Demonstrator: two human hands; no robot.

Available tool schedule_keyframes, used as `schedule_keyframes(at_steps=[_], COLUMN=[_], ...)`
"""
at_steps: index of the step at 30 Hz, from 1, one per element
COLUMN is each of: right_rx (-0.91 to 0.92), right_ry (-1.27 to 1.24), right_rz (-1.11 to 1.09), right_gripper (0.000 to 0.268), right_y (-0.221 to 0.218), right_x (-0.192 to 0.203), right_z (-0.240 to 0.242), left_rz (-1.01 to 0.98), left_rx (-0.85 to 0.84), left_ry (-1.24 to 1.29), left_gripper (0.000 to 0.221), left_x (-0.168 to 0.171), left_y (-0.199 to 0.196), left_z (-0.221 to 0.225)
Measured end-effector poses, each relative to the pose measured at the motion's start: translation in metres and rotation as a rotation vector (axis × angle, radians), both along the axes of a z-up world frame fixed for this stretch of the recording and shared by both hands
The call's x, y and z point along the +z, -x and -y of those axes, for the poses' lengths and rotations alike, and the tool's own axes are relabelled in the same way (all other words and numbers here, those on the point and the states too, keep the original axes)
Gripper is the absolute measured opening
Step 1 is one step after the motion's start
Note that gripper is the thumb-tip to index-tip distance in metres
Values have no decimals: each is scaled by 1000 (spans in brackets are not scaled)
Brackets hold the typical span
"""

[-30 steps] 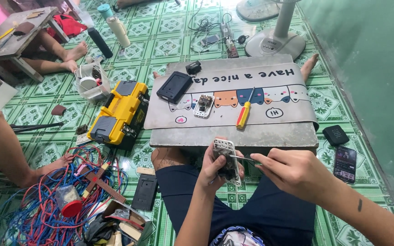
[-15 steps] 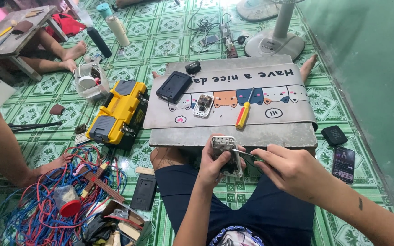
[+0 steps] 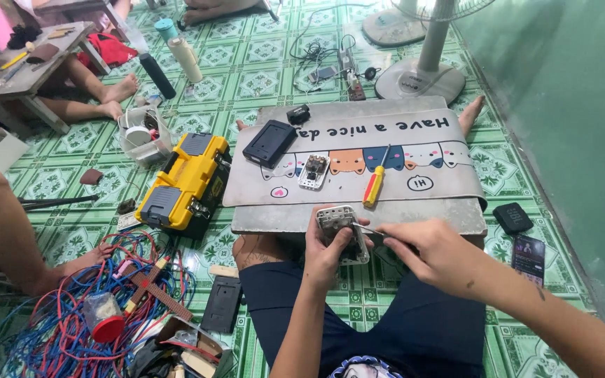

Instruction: Assembling and inspecting an electrical switch component using a screwdriver on a floor-based workspace.

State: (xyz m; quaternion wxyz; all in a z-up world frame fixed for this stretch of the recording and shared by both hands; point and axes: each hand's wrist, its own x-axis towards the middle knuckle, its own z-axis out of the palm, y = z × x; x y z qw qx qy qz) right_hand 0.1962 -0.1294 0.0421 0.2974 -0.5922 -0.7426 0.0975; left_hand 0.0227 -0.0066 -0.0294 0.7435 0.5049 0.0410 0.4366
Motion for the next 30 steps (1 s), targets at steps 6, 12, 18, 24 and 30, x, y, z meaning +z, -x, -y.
schedule_keyframes(at_steps=[6, 12, 18, 24, 30], right_rx=[-62, 33, 66, -278, -151], right_ry=[44, 8, -24, 618, 697], right_rz=[-28, 37, 27, -376, -926], right_gripper=[38, 57, 49, 41, 43], right_y=[6, 6, -8, -4, -12], right_x=[-4, -12, -30, 23, 3], right_z=[-5, -10, -17, -15, -16], left_rz=[-21, -39, 1, -135, -172], left_rx=[21, -36, -70, 23, 42], left_ry=[67, 234, 325, 132, 142], left_gripper=[29, 33, 35, 33, 30], left_x=[9, 11, 2, 3, 16], left_y=[-2, -1, -4, 0, 4], left_z=[1, -2, -8, -11, -3])
